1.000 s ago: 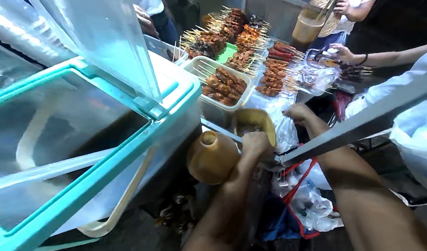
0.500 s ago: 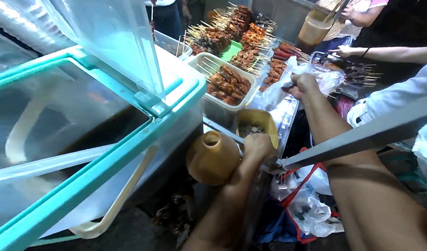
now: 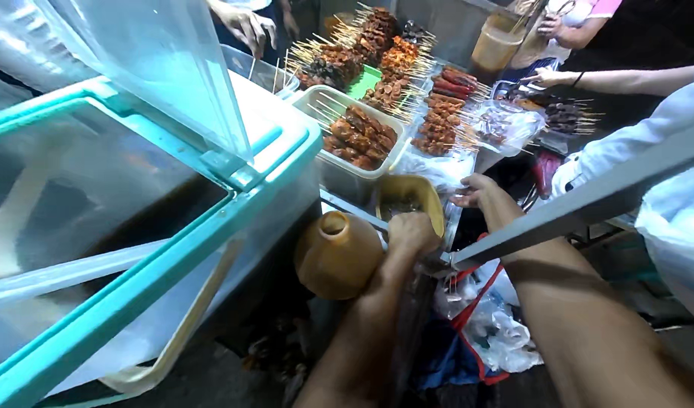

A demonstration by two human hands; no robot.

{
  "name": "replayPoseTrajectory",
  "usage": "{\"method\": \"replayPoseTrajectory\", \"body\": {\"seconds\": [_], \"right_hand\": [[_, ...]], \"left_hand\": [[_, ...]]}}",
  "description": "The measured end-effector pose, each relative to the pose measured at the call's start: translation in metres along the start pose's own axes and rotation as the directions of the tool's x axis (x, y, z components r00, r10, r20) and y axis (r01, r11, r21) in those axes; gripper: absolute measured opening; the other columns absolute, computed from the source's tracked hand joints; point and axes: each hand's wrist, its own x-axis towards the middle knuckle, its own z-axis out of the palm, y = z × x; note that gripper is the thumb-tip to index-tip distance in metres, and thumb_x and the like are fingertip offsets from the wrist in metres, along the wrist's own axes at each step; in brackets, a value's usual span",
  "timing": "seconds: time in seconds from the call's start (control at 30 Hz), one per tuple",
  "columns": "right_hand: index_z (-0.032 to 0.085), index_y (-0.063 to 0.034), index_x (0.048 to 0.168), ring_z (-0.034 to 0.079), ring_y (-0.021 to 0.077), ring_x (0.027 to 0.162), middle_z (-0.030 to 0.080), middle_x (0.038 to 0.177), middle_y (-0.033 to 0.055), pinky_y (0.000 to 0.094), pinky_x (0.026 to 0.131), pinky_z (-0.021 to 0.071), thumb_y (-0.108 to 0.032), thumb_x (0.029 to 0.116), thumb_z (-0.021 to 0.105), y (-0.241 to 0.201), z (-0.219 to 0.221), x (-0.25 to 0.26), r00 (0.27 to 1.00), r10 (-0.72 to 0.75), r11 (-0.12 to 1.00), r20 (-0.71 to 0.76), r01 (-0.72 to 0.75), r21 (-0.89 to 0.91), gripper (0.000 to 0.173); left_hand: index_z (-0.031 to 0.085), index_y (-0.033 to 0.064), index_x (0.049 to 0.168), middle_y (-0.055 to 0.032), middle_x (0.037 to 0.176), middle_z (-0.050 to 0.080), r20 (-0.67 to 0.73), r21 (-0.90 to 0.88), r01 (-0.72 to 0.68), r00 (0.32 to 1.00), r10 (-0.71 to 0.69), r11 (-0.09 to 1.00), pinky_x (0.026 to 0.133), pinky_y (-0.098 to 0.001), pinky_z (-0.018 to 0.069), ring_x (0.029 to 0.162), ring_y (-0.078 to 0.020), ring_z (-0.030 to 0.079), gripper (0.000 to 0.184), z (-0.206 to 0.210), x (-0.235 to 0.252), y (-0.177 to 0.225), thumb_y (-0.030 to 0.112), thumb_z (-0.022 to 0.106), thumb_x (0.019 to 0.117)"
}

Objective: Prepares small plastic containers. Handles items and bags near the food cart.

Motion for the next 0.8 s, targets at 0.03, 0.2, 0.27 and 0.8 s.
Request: {"method": "replayPoseTrajectory", "body": {"seconds": [0.03, 0.2, 0.27, 0.8], "right_hand": [[0.037, -0.0050, 0.150, 0.061, 0.0317, 0.115, 0.048, 0.144, 0.0216, 0.0413, 0.089, 0.0566, -0.028, 0.1067, 0.053, 0.000, -0.007, -0.003, 1.000, -0.001, 0.995, 0.019, 0.003, -0.103, 0.052], [0.049, -0.0007, 0.144, 0.061, 0.0241, 0.099, 0.057, 0.128, 0.0188, 0.0382, 0.087, 0.0531, -0.030, 0.1079, 0.054, -0.012, -0.037, -0.090, 0.984, -0.180, 0.886, 0.015, 0.169, -0.433, 0.046], [0.056, 0.0017, 0.126, 0.058, 0.0114, 0.073, 0.060, 0.097, 0.0098, 0.0260, 0.068, 0.0526, -0.017, 0.1074, 0.053, -0.004, -0.053, -0.131, 0.932, -0.361, 0.861, -0.019, 0.325, -0.392, 0.027], [0.057, 0.0031, 0.129, 0.068, 0.0158, 0.079, 0.066, 0.098, 0.0108, 0.0343, 0.075, 0.0606, -0.019, 0.1087, 0.051, 0.324, -0.276, -0.201, 0.960, 0.048, 0.922, 0.276, 0.063, -0.382, 0.030]], "left_hand": [[0.072, 0.0062, 0.100, -0.0169, 0.106, 0.071, -0.005, -0.003, -0.001, 1.000, 0.001, 1.000, 0.080, -0.0626, 0.0514, 0.104, -0.0375, 0.068, 0.043, 0.000, -0.001, 0.000, 0.047, 0.068, 0.0877], [0.072, 0.0090, 0.095, -0.0154, 0.099, 0.072, -0.067, 0.006, -0.015, 0.998, 0.015, 1.000, 0.077, -0.0611, 0.0514, 0.097, -0.0363, 0.069, 0.044, 0.007, 0.000, -0.003, 0.052, 0.067, 0.0895], [0.074, 0.0092, 0.106, -0.0205, 0.106, 0.071, -0.163, -0.042, -0.068, 0.985, 0.060, 0.997, 0.080, -0.0654, 0.0517, 0.100, -0.0423, 0.068, 0.047, 0.014, -0.008, -0.010, 0.053, 0.070, 0.0903], [0.069, 0.0001, 0.123, -0.0219, 0.123, 0.068, -0.524, -0.169, -0.728, 0.637, 0.565, 0.664, 0.102, -0.0562, 0.0497, 0.118, -0.0384, 0.062, 0.030, 0.105, -0.109, -0.032, 0.010, 0.067, 0.0947]]}}
